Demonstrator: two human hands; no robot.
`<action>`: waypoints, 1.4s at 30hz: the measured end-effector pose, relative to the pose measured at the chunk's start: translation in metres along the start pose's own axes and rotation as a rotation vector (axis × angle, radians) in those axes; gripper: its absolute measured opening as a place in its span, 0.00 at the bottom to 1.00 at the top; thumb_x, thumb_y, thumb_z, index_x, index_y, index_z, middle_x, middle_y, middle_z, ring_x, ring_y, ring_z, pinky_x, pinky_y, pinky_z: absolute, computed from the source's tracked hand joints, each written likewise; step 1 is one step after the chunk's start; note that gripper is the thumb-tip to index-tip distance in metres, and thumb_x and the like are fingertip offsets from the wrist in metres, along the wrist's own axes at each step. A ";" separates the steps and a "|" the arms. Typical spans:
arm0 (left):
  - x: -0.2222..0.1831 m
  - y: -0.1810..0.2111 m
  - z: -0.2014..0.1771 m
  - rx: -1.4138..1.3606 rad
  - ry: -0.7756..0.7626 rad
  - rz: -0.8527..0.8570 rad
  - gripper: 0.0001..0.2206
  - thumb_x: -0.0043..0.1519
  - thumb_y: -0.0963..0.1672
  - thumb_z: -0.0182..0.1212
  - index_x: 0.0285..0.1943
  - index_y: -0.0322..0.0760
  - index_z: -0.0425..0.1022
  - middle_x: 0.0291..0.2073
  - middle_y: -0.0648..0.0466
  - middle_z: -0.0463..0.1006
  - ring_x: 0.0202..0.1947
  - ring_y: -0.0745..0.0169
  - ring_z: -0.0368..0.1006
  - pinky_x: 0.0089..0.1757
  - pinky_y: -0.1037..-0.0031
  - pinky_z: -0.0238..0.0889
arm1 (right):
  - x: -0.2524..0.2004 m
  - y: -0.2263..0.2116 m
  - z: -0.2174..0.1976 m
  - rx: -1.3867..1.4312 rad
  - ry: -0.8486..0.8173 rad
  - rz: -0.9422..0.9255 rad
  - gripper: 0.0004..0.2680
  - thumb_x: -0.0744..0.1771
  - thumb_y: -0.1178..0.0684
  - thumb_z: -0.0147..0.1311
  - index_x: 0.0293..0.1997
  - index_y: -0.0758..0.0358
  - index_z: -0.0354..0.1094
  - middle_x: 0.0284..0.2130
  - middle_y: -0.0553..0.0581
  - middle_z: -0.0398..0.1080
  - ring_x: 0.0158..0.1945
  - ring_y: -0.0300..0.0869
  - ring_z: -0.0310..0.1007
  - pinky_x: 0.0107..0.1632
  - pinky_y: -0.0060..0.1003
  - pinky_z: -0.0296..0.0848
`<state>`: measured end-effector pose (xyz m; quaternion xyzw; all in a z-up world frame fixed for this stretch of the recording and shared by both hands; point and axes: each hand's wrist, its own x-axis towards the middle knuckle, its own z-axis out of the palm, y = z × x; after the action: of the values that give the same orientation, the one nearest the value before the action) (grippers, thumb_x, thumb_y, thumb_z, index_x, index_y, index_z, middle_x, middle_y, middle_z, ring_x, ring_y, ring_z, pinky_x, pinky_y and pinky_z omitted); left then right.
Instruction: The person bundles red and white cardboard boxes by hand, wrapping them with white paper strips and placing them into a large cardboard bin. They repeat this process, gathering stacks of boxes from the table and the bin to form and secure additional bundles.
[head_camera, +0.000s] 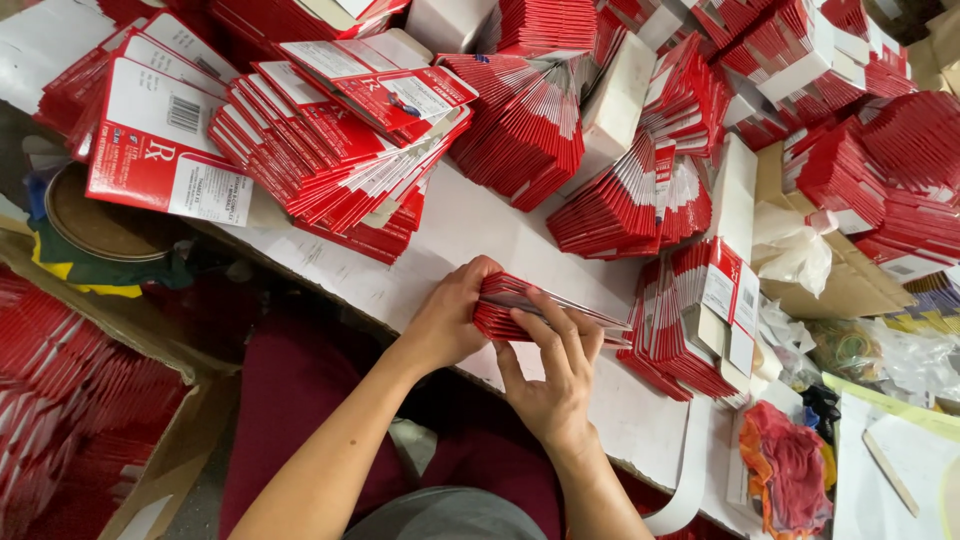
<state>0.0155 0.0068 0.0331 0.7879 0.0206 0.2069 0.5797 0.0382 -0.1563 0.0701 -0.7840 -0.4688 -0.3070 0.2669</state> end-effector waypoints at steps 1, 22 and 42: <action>0.000 0.000 0.000 0.003 -0.005 -0.016 0.15 0.55 0.42 0.66 0.46 0.38 0.66 0.42 0.48 0.78 0.48 0.44 0.75 0.46 0.59 0.68 | 0.002 -0.001 -0.001 0.006 -0.001 -0.002 0.18 0.60 0.59 0.69 0.53 0.57 0.70 0.57 0.56 0.71 0.56 0.51 0.69 0.60 0.46 0.65; -0.059 -0.037 0.008 0.485 0.396 0.360 0.42 0.43 0.52 0.75 0.69 0.41 0.62 0.59 0.47 0.71 0.63 0.43 0.71 0.62 0.54 0.64 | 0.040 0.053 0.002 -0.353 -0.618 -0.007 0.22 0.60 0.41 0.73 0.52 0.65 0.72 0.37 0.67 0.76 0.39 0.59 0.77 0.41 0.53 0.75; -0.385 -0.146 -0.221 1.056 0.818 -0.633 0.17 0.48 0.48 0.76 0.42 0.41 0.76 0.43 0.51 0.73 0.49 0.47 0.68 0.48 0.57 0.60 | -0.018 0.195 0.082 0.160 -0.518 0.037 0.17 0.66 0.58 0.72 0.53 0.76 0.66 0.44 0.69 0.77 0.46 0.48 0.81 0.54 0.39 0.78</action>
<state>-0.3830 0.1499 -0.1643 0.7783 0.5581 0.2693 0.1013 0.2261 -0.1902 -0.0239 -0.8213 -0.5298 -0.0532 0.2048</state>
